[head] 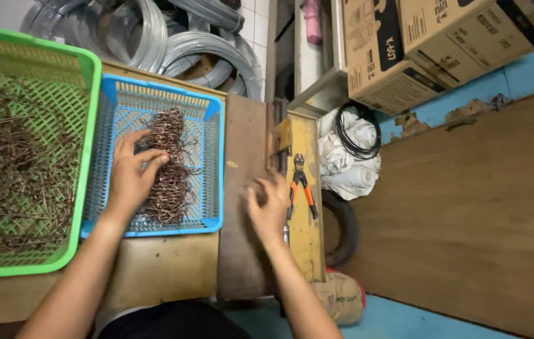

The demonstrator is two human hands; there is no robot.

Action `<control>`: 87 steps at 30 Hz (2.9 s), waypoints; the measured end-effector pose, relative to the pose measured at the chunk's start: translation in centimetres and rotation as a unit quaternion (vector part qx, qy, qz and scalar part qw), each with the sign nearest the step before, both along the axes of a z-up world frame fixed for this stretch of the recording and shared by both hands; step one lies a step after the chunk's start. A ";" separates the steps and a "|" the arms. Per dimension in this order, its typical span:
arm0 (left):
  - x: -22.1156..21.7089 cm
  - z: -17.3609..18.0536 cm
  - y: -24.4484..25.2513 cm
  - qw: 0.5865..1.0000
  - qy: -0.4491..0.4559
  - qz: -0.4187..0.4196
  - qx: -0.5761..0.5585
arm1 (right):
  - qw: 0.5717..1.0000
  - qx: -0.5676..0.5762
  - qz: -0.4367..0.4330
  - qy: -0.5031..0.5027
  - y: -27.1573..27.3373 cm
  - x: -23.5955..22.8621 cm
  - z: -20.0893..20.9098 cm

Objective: Cutting metal wire into small pieces using a bolt cutter and sorting them into baskets.

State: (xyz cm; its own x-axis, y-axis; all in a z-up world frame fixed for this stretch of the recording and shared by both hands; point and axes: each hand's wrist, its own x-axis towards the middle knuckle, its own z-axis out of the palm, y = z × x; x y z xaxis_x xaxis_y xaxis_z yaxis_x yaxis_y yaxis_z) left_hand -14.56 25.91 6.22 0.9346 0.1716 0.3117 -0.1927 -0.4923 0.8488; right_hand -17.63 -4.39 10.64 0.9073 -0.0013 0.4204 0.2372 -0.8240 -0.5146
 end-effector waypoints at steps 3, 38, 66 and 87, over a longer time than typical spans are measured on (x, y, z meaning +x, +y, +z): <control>2.8 -4.7 1.7 0.998 -0.034 -0.016 0.055 | 0.996 0.019 0.087 -0.019 4.3 3.4 -4.2; 6.3 -7.7 2.3 0.995 0.052 0.054 -0.063 | 0.962 -0.093 0.257 0.000 10.8 9.9 -5.4; -10.8 -6.3 20.2 0.917 0.245 0.180 0.259 | 0.837 -0.310 0.451 -0.010 34.1 3.5 -6.7; -11.0 1.1 20.3 0.972 0.060 0.211 -0.085 | 0.741 0.447 0.296 0.404 32.7 4.3 -0.7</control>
State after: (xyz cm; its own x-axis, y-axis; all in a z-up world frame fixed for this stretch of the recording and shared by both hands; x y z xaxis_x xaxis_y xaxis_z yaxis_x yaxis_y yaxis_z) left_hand -25.57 46.19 7.29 0.7978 0.5869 0.1383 0.1019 -0.3573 0.9284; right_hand -13.30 28.27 9.96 0.8154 0.5471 -0.1892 -0.2622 0.0576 -0.9633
